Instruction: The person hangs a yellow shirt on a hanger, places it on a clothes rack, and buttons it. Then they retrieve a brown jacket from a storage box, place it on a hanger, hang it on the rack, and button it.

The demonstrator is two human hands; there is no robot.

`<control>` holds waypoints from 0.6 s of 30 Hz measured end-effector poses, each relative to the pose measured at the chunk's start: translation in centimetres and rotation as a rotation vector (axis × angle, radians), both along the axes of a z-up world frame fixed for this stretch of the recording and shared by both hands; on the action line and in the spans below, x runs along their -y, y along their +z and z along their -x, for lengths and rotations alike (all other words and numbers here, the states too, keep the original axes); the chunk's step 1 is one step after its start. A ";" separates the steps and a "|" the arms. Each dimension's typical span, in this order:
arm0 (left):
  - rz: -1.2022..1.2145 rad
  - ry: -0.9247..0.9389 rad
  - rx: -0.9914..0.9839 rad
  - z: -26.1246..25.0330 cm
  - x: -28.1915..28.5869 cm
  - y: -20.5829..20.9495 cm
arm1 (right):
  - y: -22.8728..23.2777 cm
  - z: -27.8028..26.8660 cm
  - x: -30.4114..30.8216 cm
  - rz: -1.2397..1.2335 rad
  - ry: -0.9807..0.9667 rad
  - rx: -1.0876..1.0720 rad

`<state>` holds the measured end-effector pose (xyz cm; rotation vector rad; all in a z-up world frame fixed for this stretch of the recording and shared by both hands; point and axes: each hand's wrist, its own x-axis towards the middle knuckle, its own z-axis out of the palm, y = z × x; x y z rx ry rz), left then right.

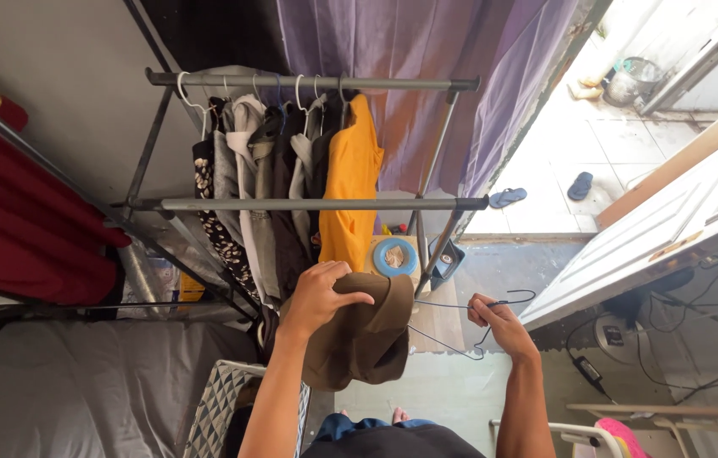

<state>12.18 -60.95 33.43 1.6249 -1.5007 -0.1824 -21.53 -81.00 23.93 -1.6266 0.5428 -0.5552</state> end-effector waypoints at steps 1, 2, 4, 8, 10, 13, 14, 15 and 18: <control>0.002 0.004 0.003 0.1 -0.1 0.1 | 0.3 -0.1 0.1 0.002 0.004 0.003; 0.002 0.006 -0.005 0.1 -0.3 0.3 | 0.6 -0.2 0.1 0.013 0.018 0.008; 0.006 0.011 -0.007 0.2 -0.5 0.7 | 0.4 -0.3 0.5 0.027 0.035 0.019; -0.038 -0.044 -0.054 0.5 -0.8 1.6 | -1.2 0.0 1.4 -0.020 0.008 0.082; -0.065 -0.052 -0.066 0.9 -0.8 1.6 | -1.6 0.4 1.4 -0.036 0.005 0.076; -0.076 -0.066 -0.061 1.1 -0.6 1.3 | -1.2 0.5 1.1 -0.023 0.013 0.030; -0.079 -0.055 -0.041 1.1 -0.5 1.0 | -0.8 0.5 0.9 -0.027 0.023 0.005; -0.083 -0.045 -0.020 1.0 -0.4 0.7 | -0.4 0.5 0.6 -0.032 0.032 -0.018; -0.091 -0.048 -0.011 0.6 -0.5 0.4 | 1.6 0.4 -0.3 -0.040 0.050 -0.066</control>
